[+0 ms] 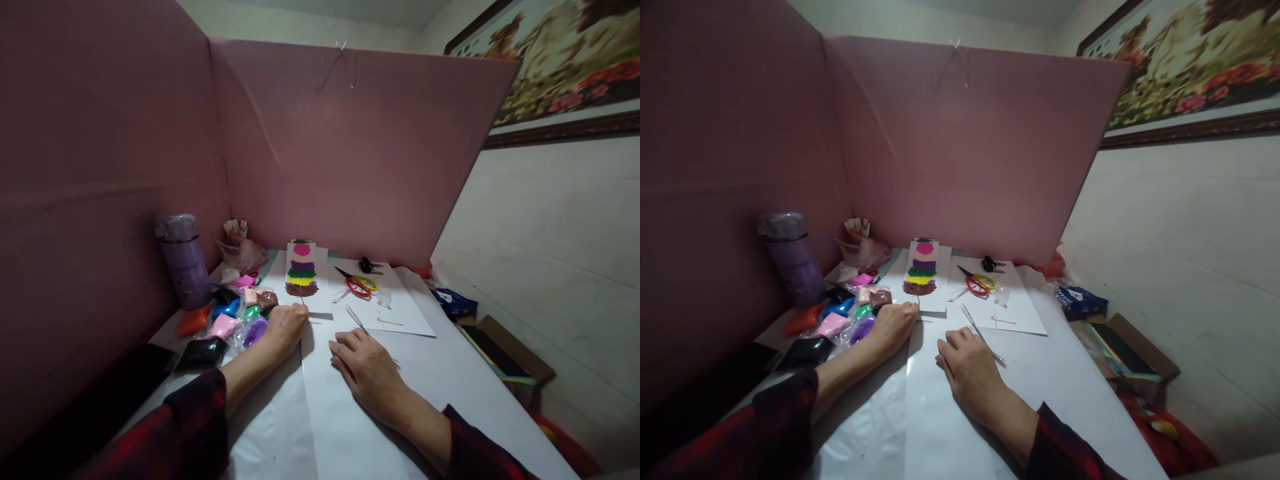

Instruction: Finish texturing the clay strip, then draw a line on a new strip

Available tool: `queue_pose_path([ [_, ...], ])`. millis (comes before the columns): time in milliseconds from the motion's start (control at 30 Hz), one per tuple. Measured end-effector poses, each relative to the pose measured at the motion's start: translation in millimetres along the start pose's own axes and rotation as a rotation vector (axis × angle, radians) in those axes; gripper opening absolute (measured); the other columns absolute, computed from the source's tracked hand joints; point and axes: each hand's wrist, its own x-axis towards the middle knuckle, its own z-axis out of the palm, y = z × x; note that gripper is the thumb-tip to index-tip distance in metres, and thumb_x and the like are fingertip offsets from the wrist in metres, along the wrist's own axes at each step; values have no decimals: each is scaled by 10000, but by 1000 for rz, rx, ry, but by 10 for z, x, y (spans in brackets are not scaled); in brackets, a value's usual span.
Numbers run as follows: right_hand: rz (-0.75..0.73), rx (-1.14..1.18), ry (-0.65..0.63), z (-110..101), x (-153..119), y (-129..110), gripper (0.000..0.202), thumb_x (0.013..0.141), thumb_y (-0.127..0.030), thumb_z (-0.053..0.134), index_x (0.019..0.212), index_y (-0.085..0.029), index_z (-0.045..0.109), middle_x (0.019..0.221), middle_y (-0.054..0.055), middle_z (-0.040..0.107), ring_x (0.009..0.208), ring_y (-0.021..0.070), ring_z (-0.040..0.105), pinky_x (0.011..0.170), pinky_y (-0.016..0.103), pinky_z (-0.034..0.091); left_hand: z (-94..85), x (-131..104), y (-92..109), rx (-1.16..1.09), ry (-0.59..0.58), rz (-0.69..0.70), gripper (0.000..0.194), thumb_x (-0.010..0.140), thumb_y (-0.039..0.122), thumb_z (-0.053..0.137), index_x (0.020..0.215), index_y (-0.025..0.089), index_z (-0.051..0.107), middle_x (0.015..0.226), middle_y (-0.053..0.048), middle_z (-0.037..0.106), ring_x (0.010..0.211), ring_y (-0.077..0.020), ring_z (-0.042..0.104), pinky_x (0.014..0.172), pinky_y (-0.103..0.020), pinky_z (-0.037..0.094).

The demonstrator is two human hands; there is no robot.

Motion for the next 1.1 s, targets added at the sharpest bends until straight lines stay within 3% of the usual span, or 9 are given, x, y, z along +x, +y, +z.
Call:
queue_pose_path([
  [267,18,9,-36,-22,9,-5,130,906,-141,540,969,-180,648,994,81,663,914,245,549,800,381,472,-23,68,-48,13,13,-45,404,894,9,266,1039,22,643,961,-246,673,915,-332,686,723,-390,510],
  [500,15,43,-4,-19,1,12,144,901,-139,554,984,-177,665,1019,86,681,922,251,573,805,389,486,-18,33,-55,-32,9,-4,355,907,58,324,1006,61,665,980,-213,680,904,-322,678,732,-384,495],
  [700,46,167,120,40,-9,90,189,941,-154,511,914,-177,696,982,73,711,934,229,606,823,365,498,-24,-70,-54,-150,19,-25,334,913,90,348,1027,93,663,988,-184,680,893,-290,668,756,-359,468],
  [833,51,180,134,53,-13,105,203,947,-163,512,884,-187,704,977,63,719,927,221,615,819,356,501,-46,-102,-47,-322,33,-82,263,887,93,417,925,126,675,964,-159,679,934,-284,646,796,-362,450],
  [967,43,143,98,38,-12,86,172,930,-161,542,879,-181,704,972,67,714,920,228,612,812,366,500,-209,149,-160,-626,5,-189,180,887,136,492,851,154,667,854,-96,670,893,-239,642,734,-314,467],
  [1033,44,130,83,30,-11,74,157,923,-157,552,885,-174,704,971,73,711,925,234,607,816,372,498,-329,370,-299,-814,-32,-276,181,920,190,495,945,121,660,803,-89,652,776,-211,647,650,-303,486],
  [1100,47,130,72,21,-9,65,156,923,-154,550,887,-169,701,971,75,707,926,235,603,816,375,496,-428,591,-478,-997,-41,-343,246,935,281,533,1086,107,619,951,-98,653,820,-197,643,697,-340,531],
])
